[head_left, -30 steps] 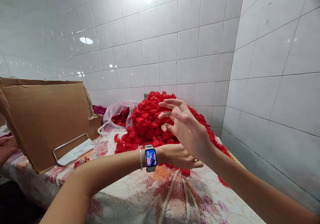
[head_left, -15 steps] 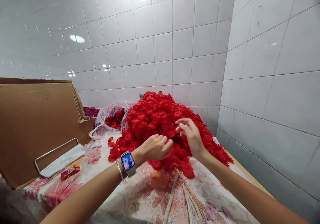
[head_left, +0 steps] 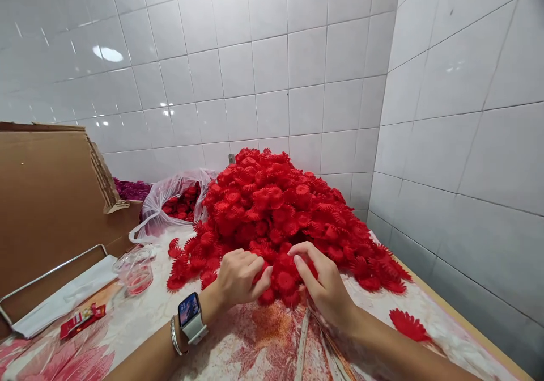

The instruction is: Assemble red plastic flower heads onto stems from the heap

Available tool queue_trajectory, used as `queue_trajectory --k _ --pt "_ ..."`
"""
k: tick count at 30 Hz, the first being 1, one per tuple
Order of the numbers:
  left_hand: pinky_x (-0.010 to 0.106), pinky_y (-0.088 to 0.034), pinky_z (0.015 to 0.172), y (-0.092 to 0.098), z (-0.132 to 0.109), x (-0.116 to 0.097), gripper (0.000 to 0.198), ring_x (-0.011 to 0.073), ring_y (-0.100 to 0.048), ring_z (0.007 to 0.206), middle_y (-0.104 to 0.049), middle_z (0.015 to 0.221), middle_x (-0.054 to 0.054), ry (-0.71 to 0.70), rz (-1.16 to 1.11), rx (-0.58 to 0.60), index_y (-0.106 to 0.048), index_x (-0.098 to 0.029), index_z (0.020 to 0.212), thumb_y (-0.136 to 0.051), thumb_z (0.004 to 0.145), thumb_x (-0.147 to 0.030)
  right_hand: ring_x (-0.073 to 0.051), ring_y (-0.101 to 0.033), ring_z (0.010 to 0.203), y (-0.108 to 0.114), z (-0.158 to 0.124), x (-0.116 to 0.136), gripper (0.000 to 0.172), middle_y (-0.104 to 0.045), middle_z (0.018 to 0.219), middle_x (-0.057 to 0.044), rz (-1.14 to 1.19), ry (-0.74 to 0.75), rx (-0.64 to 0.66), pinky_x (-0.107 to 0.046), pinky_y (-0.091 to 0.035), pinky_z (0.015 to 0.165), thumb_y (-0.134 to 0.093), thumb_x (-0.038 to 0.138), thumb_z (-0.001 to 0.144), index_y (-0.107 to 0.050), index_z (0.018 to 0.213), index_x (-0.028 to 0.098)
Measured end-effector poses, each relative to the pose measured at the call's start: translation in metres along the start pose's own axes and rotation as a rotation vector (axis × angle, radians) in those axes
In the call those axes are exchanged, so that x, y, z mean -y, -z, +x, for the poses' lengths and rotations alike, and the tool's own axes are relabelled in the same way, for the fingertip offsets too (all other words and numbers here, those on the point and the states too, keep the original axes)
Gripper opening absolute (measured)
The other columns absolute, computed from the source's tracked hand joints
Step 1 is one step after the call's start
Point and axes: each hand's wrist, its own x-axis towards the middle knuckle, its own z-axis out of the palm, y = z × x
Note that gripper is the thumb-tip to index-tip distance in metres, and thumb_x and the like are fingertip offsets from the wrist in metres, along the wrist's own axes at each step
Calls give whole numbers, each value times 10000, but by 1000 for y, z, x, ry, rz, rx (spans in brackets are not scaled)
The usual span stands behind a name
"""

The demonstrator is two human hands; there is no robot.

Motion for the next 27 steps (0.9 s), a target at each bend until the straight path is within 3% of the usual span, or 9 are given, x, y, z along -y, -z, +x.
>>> queue_trajectory --k 3,5,8,11,15,21,24,27 --pt "253 -461 555 5 4 -5 344 157 -595 598 -636 667 58 82 -84 40 -586 -165 763 -295 943 -190 -212 -624 766 -3 -6 -1 131 -662 817 -50 -91 140 36 -333 -491 713 -432 195 878 -562 874 215" --pt "253 -516 703 7 5 -9 330 167 -645 805 -671 882 107 143 -129 47 -577 -120 997 -252 963 -165 -204 -626 761 -5 -9 -2 146 -663 824 -50 -139 214 57 -325 -499 704 -418 160 882 -551 894 219" --pt "304 -497 898 6 3 -13 344 179 -599 1081 -611 1169 131 290 -278 73 -425 -160 1286 -276 977 -186 -201 -630 763 -7 -10 -3 142 -666 831 -48 -147 215 76 -326 -506 711 -423 149 886 -543 898 224" --pt "376 -432 1012 3 1 -15 409 201 -514 1222 -532 1310 114 421 -457 115 -311 -241 1374 -358 968 -236 -200 -629 757 -7 -10 -3 138 -664 824 -44 -145 181 85 -328 -507 702 -425 146 883 -540 893 222" --pt "392 -446 979 -3 0 -15 344 212 -542 1162 -560 1244 105 437 -502 135 -396 -251 1299 -396 956 -225 -200 -627 755 -7 -10 -5 136 -657 815 -43 -145 147 86 -329 -505 701 -422 145 879 -533 881 224" --pt "290 -479 652 -6 0 -15 197 171 -575 747 -610 843 46 444 -493 68 -554 -212 898 -362 945 -208 -198 -615 740 -7 -11 -5 137 -651 804 -44 -152 113 121 -329 -497 687 -423 132 867 -529 878 218" --pt "266 -371 507 -4 -2 -17 366 139 -458 540 -495 584 -8 429 -513 72 -443 -217 608 -349 946 -321 -205 -616 762 -7 -11 -5 135 -653 818 -55 -153 99 121 -344 -498 710 -422 133 864 -529 882 212" --pt "282 -245 441 -3 -5 -19 497 113 -305 427 -319 444 -40 431 -527 68 -256 -223 484 -298 949 -395 -205 -616 754 -7 -11 -3 140 -653 816 -56 -158 98 131 -340 -497 694 -426 121 854 -525 878 217"
